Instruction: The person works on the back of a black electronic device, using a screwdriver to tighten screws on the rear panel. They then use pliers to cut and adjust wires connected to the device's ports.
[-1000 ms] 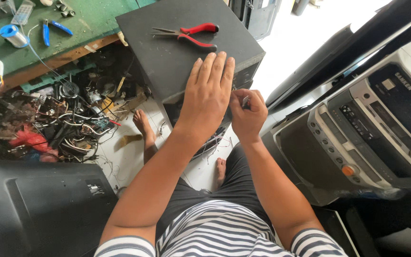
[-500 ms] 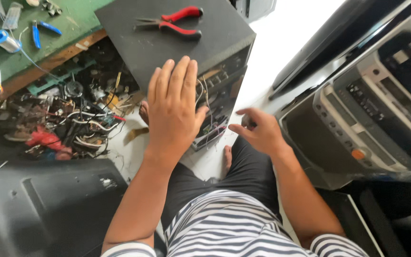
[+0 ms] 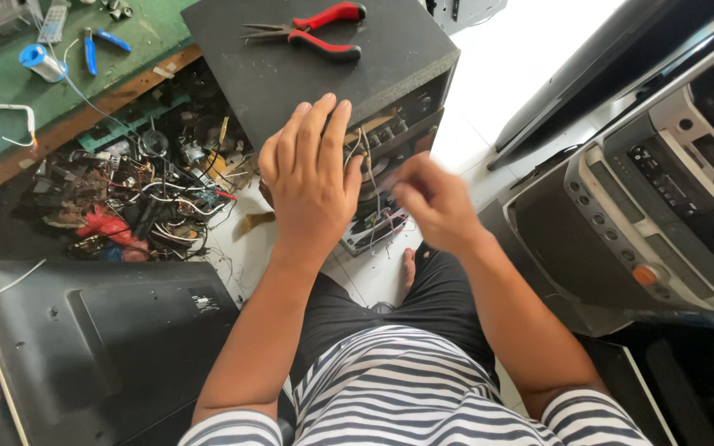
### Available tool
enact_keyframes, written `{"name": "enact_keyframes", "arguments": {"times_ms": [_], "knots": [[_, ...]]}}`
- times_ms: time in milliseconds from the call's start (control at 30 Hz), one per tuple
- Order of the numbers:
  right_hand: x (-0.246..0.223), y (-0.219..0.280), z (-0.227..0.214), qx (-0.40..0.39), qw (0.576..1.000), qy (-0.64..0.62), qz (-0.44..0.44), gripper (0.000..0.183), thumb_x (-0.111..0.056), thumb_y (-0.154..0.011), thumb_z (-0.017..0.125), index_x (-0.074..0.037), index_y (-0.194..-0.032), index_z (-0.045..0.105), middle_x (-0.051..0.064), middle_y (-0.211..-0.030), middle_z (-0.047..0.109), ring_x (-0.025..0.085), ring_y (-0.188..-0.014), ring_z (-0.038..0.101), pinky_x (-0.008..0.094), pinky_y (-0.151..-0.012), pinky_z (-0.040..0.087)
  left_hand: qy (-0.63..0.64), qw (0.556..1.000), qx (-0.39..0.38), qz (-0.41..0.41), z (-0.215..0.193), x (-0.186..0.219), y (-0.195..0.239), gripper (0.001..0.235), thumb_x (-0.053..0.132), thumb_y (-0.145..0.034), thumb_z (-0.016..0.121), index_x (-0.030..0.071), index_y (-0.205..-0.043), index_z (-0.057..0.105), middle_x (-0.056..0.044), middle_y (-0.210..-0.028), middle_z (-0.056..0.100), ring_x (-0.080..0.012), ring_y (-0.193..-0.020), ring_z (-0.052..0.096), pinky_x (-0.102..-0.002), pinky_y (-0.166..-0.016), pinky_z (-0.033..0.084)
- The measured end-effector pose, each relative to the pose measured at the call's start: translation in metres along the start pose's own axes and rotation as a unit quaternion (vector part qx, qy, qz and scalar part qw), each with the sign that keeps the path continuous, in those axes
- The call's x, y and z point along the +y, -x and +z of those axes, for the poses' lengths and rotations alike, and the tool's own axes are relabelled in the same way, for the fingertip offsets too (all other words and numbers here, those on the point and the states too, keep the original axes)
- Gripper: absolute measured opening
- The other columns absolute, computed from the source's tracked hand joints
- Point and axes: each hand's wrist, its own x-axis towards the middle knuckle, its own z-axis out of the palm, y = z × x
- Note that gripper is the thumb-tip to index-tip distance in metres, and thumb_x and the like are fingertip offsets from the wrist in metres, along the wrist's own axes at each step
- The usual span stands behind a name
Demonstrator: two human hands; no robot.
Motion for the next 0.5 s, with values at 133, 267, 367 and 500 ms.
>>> {"name": "enact_keyframes", "arguments": {"times_ms": [133,267,367,500], "knots": [[0.015,0.010,0.022,-0.129,0.991,-0.040,0.008,0.018,-0.022,-0.095,0.072,-0.011,-0.109,0.075,0.013,-0.077,0.076,0.025,-0.059,0.068,0.039,-0.057,0.054,0.003,1.000,0.011,0.004,0.000,-0.003,-0.001,0.057,0.032,-0.104,0.075,0.009,-0.154,0.059,-0.008,-0.154,0.059,-0.0292,-0.143,0.053,-0.046,-0.116,0.029],[-0.010,0.024,0.019,-0.092,0.994,0.051,-0.015,0.062,-0.019,-0.096,0.068,-0.008,-0.156,0.054,0.018,-0.107,0.080,0.040,-0.084,0.076,0.050,-0.072,0.058,-0.001,1.000,0.020,0.000,0.000,-0.002,0.000,0.049,0.036,-0.112,0.059,0.010,-0.153,0.060,-0.007,-0.154,0.060,-0.0276,-0.142,0.055,-0.044,-0.116,0.030],[-0.023,0.020,0.014,-0.050,0.994,0.078,-0.055,0.021,-0.015,-0.100,0.064,-0.003,-0.118,0.065,0.029,-0.141,0.068,0.052,-0.083,0.071,0.061,-0.069,0.054,-0.008,1.000,0.015,0.001,-0.001,-0.001,-0.001,0.053,0.033,-0.106,0.068,0.010,-0.154,0.060,-0.007,-0.155,0.060,-0.0276,-0.143,0.054,-0.044,-0.117,0.030],[-0.024,0.013,0.021,0.023,0.997,0.055,-0.049,0.010,-0.008,-0.100,0.068,-0.004,-0.109,0.067,0.023,-0.141,0.072,0.045,-0.105,0.076,0.042,-0.077,0.061,0.000,1.000,0.005,0.003,-0.004,-0.001,-0.004,0.073,0.027,-0.090,0.089,0.010,-0.154,0.060,-0.010,-0.155,0.060,-0.0296,-0.143,0.054,-0.047,-0.117,0.029]]}}
